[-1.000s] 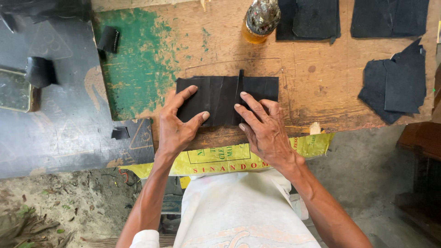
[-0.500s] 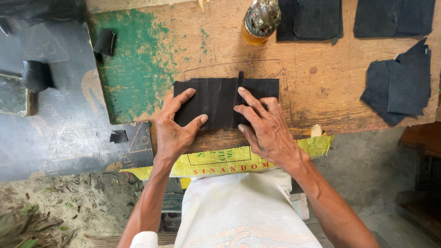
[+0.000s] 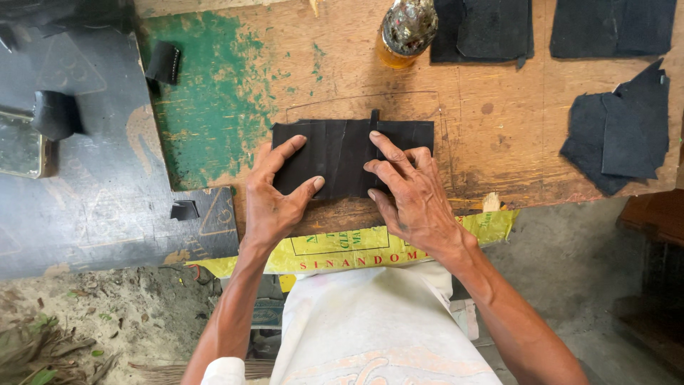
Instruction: The person aligns and folds black leather pieces on a wooden workbench, then stacks them with other finished pieces. The person handles the leather by hand, repeatedly folding and stacking the items.
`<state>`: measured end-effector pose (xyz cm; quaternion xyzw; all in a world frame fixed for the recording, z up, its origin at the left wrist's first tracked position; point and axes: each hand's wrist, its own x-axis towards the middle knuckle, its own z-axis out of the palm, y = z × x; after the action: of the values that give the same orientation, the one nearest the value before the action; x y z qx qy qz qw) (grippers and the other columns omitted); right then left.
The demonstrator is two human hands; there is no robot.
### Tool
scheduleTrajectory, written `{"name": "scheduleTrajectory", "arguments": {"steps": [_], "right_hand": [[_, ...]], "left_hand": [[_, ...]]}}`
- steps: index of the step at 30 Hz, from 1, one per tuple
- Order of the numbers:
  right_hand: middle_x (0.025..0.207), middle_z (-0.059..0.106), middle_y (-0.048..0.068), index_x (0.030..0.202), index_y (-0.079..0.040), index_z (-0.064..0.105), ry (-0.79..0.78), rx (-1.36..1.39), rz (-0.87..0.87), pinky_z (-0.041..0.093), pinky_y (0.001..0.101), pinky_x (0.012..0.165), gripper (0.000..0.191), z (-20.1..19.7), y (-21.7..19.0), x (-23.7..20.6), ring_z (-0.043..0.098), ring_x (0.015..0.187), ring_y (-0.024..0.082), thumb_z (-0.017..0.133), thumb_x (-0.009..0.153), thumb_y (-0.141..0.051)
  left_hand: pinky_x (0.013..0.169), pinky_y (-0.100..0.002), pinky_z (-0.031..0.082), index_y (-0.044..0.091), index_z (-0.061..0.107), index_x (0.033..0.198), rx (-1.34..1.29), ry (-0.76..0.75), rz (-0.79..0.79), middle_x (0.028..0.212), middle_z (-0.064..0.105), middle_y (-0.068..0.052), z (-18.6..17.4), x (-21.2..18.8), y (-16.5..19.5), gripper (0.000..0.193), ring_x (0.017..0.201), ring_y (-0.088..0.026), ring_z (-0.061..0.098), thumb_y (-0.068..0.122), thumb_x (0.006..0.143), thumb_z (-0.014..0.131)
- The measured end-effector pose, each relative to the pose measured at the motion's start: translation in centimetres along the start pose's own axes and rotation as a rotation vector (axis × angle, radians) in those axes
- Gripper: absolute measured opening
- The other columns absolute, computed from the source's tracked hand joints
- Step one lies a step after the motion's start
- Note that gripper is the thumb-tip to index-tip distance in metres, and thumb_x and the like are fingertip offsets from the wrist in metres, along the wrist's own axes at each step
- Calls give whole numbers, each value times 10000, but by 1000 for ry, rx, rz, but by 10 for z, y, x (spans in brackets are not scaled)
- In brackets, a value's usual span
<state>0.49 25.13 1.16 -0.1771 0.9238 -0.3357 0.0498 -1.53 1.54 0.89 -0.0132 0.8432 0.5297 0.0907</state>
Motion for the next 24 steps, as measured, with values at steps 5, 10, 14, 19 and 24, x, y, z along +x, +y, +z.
{"name": "scheduleTrajectory", "arguments": {"steps": [5, 10, 14, 19, 24], "right_hand": [[1533, 502, 112, 1162, -57, 674, 23, 66, 4, 427, 402, 941, 386, 0, 3, 1, 477, 970, 277, 767, 789, -33], [1532, 548, 90, 1150, -67, 724, 12, 120, 5, 454, 365, 951, 314, -6, 11, 1, 506, 1006, 254, 705, 859, 48], [1515, 557, 91, 1111, -63, 729, 20, 154, 14, 461, 371, 927, 269, -6, 12, 2, 519, 987, 255, 761, 853, 2], [1482, 577, 85, 1068, -65, 736, 90, 112, 0, 473, 381, 930, 315, -1, 8, 3, 528, 985, 266, 850, 775, -73], [1476, 581, 85, 1062, -56, 738, 97, 106, -1, 472, 382, 928, 331, -1, 6, 3, 527, 969, 268, 866, 757, -80]], "left_hand": [[951, -327, 586, 40, 647, 1343, -5, -10, -25, 1183, 658, -140, 0, 0, -3, 606, 1093, -230, 680, 81, 777, 860], [1072, -384, 499, 17, 649, 1363, 45, -2, 111, 1302, 693, -166, -1, 1, -6, 615, 1244, -286, 625, 58, 796, 884], [1035, -360, 544, 49, 647, 1349, 12, -13, -7, 1264, 680, -165, -1, 0, -5, 617, 1180, -266, 661, 98, 774, 864], [1049, -433, 445, -12, 646, 1310, 158, 39, 295, 1233, 693, -194, -2, 1, -2, 606, 1229, -361, 574, 40, 756, 886], [986, -346, 558, 28, 650, 1338, 16, -21, 23, 1206, 665, -162, -4, 2, -1, 617, 1112, -252, 676, 77, 765, 873]]}}
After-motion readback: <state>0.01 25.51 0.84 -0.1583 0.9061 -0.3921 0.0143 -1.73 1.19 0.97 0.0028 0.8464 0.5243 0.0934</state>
